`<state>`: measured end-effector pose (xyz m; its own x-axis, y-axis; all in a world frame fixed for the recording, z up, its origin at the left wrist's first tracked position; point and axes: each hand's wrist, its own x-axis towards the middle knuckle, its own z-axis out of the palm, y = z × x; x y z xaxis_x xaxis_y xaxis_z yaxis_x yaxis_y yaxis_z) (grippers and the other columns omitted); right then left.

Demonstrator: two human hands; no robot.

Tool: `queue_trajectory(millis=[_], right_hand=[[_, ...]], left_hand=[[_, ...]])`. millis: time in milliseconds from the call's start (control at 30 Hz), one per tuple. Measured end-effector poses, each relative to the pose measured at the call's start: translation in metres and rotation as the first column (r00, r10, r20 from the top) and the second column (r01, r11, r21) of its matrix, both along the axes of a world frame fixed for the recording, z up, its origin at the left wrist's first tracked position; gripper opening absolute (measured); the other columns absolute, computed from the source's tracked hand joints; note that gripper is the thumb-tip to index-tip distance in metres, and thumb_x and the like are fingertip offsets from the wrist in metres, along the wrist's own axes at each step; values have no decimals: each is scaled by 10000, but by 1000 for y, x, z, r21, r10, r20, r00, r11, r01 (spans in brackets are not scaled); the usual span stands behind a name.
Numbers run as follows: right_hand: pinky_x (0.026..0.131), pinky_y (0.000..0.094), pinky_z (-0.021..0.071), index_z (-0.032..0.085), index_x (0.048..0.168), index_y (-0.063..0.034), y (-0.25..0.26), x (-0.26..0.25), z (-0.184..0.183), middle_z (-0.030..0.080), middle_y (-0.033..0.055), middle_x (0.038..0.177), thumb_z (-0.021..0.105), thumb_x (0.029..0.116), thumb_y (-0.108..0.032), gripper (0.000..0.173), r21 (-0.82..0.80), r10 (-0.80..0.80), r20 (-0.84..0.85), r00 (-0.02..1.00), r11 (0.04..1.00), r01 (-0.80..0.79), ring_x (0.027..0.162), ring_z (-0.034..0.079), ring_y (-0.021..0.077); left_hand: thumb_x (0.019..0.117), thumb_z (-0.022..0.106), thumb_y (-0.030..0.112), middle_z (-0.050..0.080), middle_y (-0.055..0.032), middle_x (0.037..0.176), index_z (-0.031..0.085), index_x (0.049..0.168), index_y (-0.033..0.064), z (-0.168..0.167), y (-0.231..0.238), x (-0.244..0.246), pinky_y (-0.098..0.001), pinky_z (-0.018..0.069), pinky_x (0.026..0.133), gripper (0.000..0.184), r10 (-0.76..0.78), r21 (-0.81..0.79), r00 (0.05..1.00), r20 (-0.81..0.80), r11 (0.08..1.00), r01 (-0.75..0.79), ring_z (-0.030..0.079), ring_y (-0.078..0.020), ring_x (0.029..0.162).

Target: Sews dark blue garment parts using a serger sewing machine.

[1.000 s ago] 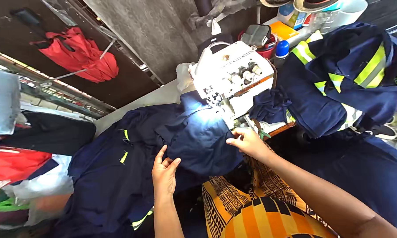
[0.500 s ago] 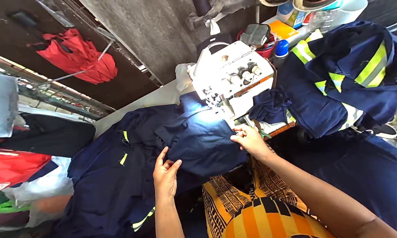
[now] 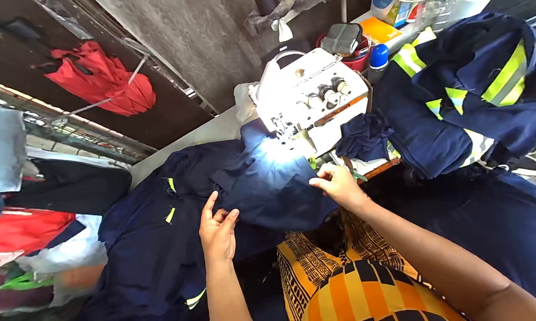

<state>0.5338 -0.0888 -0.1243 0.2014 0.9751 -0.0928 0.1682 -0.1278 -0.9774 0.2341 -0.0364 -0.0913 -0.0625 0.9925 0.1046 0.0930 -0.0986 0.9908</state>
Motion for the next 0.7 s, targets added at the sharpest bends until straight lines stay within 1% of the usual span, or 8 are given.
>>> queue_trajectory(millis=[167,267,400,467,500,567,633,700], right_hand=[[707,339,521,681,898,-18,16,-3,6,642,63,816,724,942,-267,256,73,-25,38,999,997,22,718,606,132],[766,422,516,689,903,-12,23,-6,7,656,93,832,722,940,-281,274,68,-46,83,995,997,41,783,626,193],[784,385,539,673,1059,-10,12,-17,-1,679,94,904,665,973,-240,246,32,-75,43,996,997,74,807,653,177],[761,344,578,618,1168,5,-5,-26,-8,688,95,954,672,964,-186,284,56,-93,-27,995,994,94,805,680,153],[772,333,594,592,1219,12,-16,-31,-10,694,99,997,688,952,-167,335,81,-100,-60,993,991,104,839,693,146],[779,308,594,563,1236,-6,-43,-38,-16,718,70,992,711,935,-148,364,130,-91,-93,991,986,103,862,707,122],[700,258,572,560,1170,-52,-68,-39,-27,712,3,865,710,936,-150,295,103,-40,-149,988,993,56,752,683,74],[667,240,549,558,1125,-53,-85,-36,-41,689,-6,808,705,944,-131,246,-28,11,-253,967,999,-18,692,653,61]], left_hand=[[878,590,-119,659,17,893,330,1529,42,12,27,1,-248,600,704,719,38,41,999,-14,998,-37,678,-64,742],[903,572,-120,663,7,932,333,1523,51,18,44,2,-240,592,702,686,48,43,999,-3,998,-48,680,-60,759],[970,541,-83,653,-51,1059,293,1543,63,15,52,12,-265,592,758,641,67,25,996,62,997,-69,685,-78,846],[940,604,12,602,-108,1263,108,1610,102,8,41,18,-301,582,828,839,-41,10,999,4,999,41,668,-101,997],[870,680,62,562,-131,1346,18,1620,118,2,34,20,-307,585,840,1002,-95,-7,995,-30,995,95,658,-111,1054],[742,791,57,506,-188,1449,-3,1627,108,-11,24,24,-330,600,876,1189,-119,-32,992,-44,993,117,656,-159,1142],[766,748,-50,561,-202,1388,99,1623,86,-17,18,23,-339,612,835,1084,-48,-52,998,-29,998,47,686,-181,1075],[819,688,-102,642,-175,1216,163,1615,98,-14,17,21,-316,608,719,974,26,-74,998,-48,997,-30,705,-163,896]])
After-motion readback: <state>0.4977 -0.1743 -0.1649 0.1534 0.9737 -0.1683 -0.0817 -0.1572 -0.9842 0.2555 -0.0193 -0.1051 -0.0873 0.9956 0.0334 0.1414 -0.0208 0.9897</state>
